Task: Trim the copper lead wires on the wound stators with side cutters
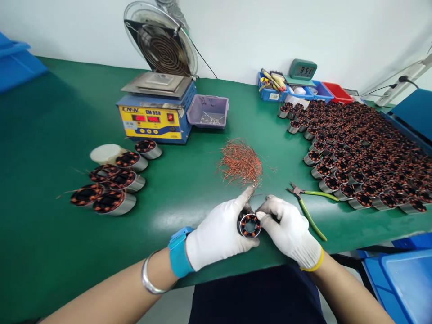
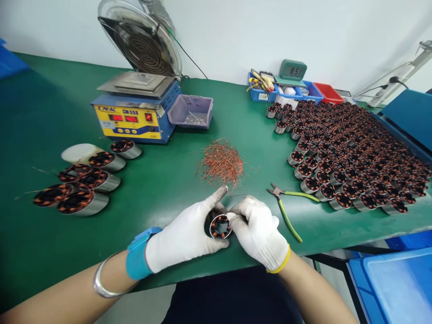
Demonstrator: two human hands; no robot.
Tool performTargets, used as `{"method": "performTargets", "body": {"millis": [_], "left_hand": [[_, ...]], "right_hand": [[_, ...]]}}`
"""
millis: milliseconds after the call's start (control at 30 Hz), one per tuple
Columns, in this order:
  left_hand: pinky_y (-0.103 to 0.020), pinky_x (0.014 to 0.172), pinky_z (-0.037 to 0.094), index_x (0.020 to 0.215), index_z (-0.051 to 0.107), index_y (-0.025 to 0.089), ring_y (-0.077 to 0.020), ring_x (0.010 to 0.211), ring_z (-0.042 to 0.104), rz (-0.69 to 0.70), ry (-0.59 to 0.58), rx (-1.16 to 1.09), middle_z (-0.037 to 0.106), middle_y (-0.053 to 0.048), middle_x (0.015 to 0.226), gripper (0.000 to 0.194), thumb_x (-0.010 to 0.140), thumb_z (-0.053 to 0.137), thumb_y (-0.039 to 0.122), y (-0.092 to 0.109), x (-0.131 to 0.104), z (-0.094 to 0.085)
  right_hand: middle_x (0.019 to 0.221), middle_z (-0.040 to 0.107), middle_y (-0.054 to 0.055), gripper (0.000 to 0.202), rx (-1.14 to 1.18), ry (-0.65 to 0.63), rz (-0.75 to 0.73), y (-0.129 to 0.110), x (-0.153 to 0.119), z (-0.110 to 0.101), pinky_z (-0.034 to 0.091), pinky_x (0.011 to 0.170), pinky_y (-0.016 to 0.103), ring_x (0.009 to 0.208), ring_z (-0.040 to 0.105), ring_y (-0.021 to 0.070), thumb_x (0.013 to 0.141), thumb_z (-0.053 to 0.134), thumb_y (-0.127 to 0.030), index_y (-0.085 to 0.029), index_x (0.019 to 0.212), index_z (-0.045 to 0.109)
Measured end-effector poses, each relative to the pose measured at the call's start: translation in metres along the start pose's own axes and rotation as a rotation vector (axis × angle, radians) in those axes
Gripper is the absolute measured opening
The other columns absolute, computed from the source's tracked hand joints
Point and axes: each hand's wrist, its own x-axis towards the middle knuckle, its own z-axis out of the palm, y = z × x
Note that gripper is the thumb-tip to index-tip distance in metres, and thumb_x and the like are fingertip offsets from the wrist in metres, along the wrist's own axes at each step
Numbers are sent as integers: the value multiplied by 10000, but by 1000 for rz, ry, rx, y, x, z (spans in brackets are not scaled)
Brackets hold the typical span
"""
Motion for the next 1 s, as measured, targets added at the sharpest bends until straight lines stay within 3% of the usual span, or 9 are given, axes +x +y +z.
{"method": "performTargets", "body": {"millis": [133,300,567,733,800,867,1000], "left_hand": [[-328,776,499,1502,242,186,-227,857,663,5,1,22,680,-28,1005,1036,595,736,262,4,1,-3],[-342,778,495,1500,249,171,-250,889,665,35,5,54,693,-42,999,992,628,708,284,2,1,-3],[-379,843,493,1495,234,172,-262,944,651,66,-18,80,690,-60,1050,971,638,680,276,-1,1,-3],[-418,867,490,1497,191,150,-276,957,643,145,-69,118,682,-87,1057,941,678,638,276,-4,0,-6],[-410,877,492,1500,174,162,-263,968,641,178,-62,94,672,-84,1081,917,699,611,250,-3,-2,-7],[-388,877,503,1498,187,176,-258,994,636,145,-18,69,638,-97,1142,940,682,644,266,0,-4,-7],[-375,859,523,1482,249,157,-269,995,636,-8,65,47,622,-98,1134,1042,599,760,371,2,-5,-2]], "right_hand": [[748,641,-9,129,1,67,-60,11,-16,-4,396,1070,432,799,624,173,890,520,-196,-231,783,582],[883,680,19,94,-137,134,-176,13,-36,-4,401,1060,436,970,629,205,895,508,-183,-232,887,588],[864,694,27,124,-250,185,-259,5,-2,-5,419,1022,415,908,635,208,895,504,-192,-226,837,607],[821,649,41,137,-306,11,-45,3,3,-6,471,875,372,864,607,213,874,515,-206,-206,785,619],[818,634,45,131,-321,-31,-7,2,-6,-10,447,922,392,932,596,233,874,507,-214,-202,790,607],[800,620,46,133,-335,-57,-16,1,-14,-13,414,969,425,946,589,245,876,498,-217,-198,781,590],[879,626,54,93,-359,-52,7,-3,-21,-14,459,852,379,883,590,226,868,527,-206,-190,881,618]]}}
